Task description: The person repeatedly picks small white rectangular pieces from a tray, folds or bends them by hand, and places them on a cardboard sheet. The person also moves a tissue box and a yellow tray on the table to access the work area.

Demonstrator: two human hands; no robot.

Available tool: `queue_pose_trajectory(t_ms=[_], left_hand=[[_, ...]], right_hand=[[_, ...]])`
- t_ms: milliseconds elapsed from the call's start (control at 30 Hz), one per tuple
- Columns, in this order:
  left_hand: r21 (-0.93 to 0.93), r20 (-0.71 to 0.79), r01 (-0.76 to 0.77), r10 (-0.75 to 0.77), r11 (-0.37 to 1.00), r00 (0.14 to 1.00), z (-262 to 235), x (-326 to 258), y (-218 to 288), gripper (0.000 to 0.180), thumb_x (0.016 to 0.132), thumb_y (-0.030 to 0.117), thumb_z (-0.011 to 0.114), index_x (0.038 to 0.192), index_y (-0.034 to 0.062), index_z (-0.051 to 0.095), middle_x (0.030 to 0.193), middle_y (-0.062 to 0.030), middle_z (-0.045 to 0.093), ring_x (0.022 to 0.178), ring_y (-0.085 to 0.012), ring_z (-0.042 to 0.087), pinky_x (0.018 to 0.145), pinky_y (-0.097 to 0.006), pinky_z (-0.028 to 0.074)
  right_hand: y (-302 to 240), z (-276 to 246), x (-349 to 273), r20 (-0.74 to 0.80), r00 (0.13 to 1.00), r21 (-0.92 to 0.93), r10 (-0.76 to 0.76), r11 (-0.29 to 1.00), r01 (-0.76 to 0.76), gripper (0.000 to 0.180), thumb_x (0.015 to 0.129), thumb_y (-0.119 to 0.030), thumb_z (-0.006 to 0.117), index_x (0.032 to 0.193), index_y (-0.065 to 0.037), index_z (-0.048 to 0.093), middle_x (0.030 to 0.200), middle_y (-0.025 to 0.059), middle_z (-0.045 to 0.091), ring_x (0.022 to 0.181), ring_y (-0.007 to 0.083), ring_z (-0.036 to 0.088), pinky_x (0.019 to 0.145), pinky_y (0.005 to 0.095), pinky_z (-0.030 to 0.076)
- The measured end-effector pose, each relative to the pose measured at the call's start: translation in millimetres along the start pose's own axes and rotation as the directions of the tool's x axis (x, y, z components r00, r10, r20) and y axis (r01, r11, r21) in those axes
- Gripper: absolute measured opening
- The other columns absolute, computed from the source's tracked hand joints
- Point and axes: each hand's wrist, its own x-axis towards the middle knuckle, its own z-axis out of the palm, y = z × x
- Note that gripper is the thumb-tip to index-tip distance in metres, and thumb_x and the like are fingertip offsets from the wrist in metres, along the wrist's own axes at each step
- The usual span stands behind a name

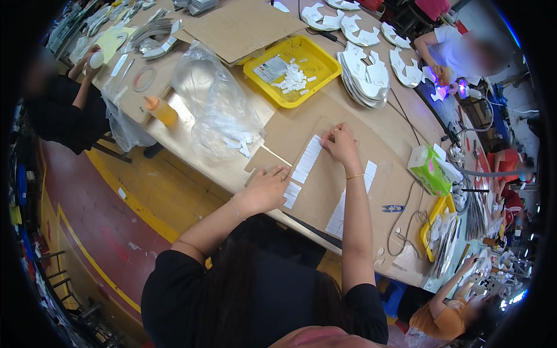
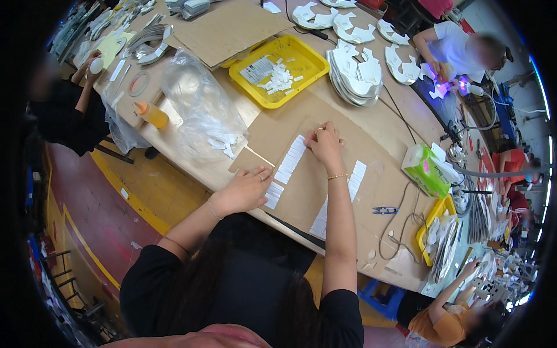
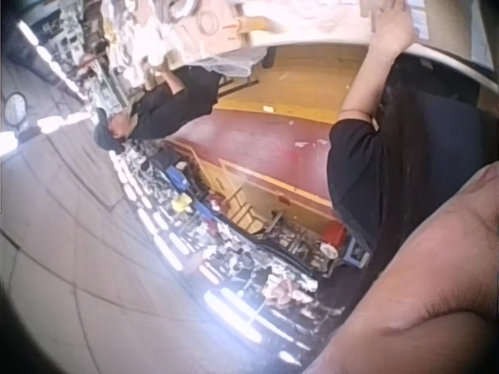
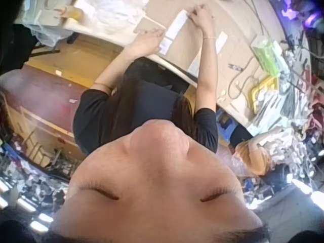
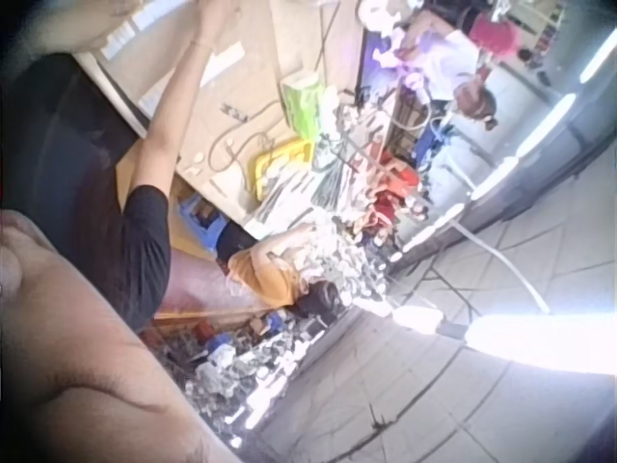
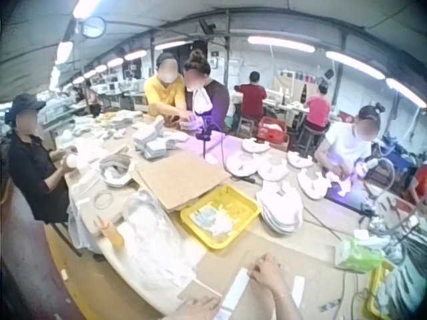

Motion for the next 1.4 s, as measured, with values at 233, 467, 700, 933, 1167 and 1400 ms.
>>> queue_pose_trajectory(t_ms=[233, 467, 700, 933, 1167, 1400], left_hand=[[-0.003, 0.014, 0.001, 0.000, 1.000, 1.000, 1.0, 1.0, 0.2, 0.060, 0.082, 0.027, 0.067, 0.133, -0.0006, 0.050, 0.147, -0.0163, 0.041, 0.138, -0.0300, 0.037, 0.101, -0.051, 0.039], [-0.018, -0.023, -0.016, 0.016, 1.000, 1.000, 1.9, 1.9, 1.5, 0.060, 0.081, 0.027, 0.067, 0.130, -0.0033, 0.051, 0.143, -0.0196, 0.044, 0.135, -0.0322, 0.040, 0.101, -0.050, 0.040], [-0.024, -0.016, -0.013, 0.013, 1.000, 1.000, 2.3, 4.3, 2.2, 0.057, 0.082, 0.027, 0.067, 0.129, -0.0036, 0.052, 0.141, -0.0187, 0.046, 0.134, -0.0319, 0.041, 0.099, -0.050, 0.041], [-0.281, 0.002, 0.077, -0.079, 0.957, 0.997, -19.4, 8.2, -6.6, 0.058, 0.088, 0.028, 0.064, 0.134, -0.0033, 0.046, 0.133, -0.0178, 0.054, 0.124, -0.0324, 0.051, 0.103, -0.044, 0.040], [-0.729, -0.166, -0.096, -0.039, 0.677, 0.985, -48.6, 11.9, 11.1, 0.052, 0.088, 0.030, 0.069, 0.128, 0.0011, 0.054, 0.117, -0.0167, 0.063, 0.104, -0.0250, 0.063, 0.088, -0.034, 0.049], [-0.814, -0.013, -0.040, 0.050, 0.580, 0.999, -43.7, 21.5, 32.4, 0.028, 0.087, 0.023, 0.072, 0.101, -0.0009, 0.070, 0.081, -0.0090, 0.071, 0.072, -0.0131, 0.066, 0.066, -0.027, 0.052]], right_hand=[[-2.4, -0.3, 4.0, 0.036, 0.999, 0.019, 0.021, 1.000, -0.021, 0.018, 0.077, -0.026, 0.075, 0.082, -0.010, 0.069, 0.113, 0.0056, 0.052, 0.113, 0.0276, 0.047, 0.097, 0.0519, 0.031], [3.3, 1.6, 3.6, 0.018, 1.000, 0.030, -0.004, 1.000, 0.003, 0.019, 0.079, -0.028, 0.071, 0.082, -0.009, 0.069, 0.114, 0.0059, 0.053, 0.113, 0.0288, 0.047, 0.096, 0.0534, 0.031], [14.8, -3.5, -3.6, -0.145, 0.988, 0.365, -0.057, 0.925, 0.108, 0.020, 0.080, -0.023, 0.072, 0.081, -0.003, 0.067, 0.108, 0.0118, 0.059, 0.097, 0.0258, 0.060, 0.087, 0.0369, 0.047], [14.0, -23.1, -44.6, -0.167, 0.985, 0.678, -0.034, 0.722, 0.140, 0.014, 0.081, -0.013, 0.073, 0.081, -0.003, 0.064, 0.104, 0.0092, 0.064, 0.097, 0.0216, 0.062, 0.089, 0.0335, 0.047], [-7.2, -29.1, -118.3, 0.042, 0.893, 0.625, -0.449, 0.709, 0.327, 0.015, 0.083, -0.016, 0.074, 0.083, -0.006, 0.063, 0.106, 0.0065, 0.064, 0.096, 0.0200, 0.061, 0.084, 0.0307, 0.048], [-11.2, -32.2, -142.9, 0.117, 0.921, 0.546, -0.371, 0.799, 0.253, 0.018, 0.083, -0.020, 0.074, 0.082, -0.005, 0.063, 0.099, 0.0063, 0.063, 0.089, 0.0193, 0.061, 0.068, 0.0293, 0.048]])
